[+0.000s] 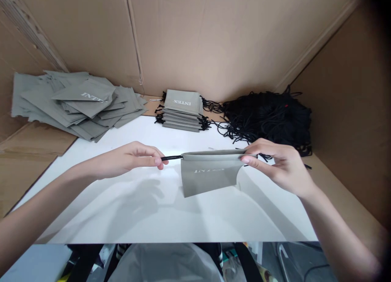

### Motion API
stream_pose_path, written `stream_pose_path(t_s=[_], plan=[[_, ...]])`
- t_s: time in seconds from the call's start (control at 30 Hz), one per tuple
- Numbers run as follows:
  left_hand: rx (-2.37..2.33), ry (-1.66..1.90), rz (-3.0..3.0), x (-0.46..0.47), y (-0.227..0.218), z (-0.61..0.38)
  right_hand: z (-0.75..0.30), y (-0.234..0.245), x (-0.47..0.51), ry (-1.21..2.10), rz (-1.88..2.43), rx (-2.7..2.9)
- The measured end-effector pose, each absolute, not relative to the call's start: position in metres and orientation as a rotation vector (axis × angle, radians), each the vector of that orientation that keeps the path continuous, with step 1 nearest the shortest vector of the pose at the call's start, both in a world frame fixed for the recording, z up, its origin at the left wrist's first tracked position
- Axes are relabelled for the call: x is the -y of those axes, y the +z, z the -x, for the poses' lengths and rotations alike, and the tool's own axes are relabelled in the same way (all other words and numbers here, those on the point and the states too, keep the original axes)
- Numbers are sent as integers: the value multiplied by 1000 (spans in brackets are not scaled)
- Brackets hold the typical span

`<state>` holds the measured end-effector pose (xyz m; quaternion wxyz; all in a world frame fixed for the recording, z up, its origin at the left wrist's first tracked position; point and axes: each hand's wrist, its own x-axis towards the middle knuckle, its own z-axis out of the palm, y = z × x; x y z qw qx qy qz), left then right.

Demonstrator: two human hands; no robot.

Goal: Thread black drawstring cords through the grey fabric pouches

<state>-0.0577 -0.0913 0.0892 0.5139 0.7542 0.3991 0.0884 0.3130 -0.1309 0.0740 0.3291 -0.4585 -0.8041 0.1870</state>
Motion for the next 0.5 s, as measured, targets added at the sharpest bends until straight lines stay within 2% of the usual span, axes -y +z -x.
stream_pose_path(t_s=[0.27, 0.37, 0.43, 0.5], plan=[[-1255, 235, -2008, 83, 76, 101, -306, 70, 130, 461, 1175, 2158], [-1413, 462, -2194, 92, 79, 91, -294, 69, 126, 454, 1154, 2198], [-1364, 669, -2362, 103, 84, 72, -284, 68, 123, 444, 1104, 2215], [-1148, 684, -2548, 111, 89, 51, -273, 68, 119, 436, 1027, 2232]])
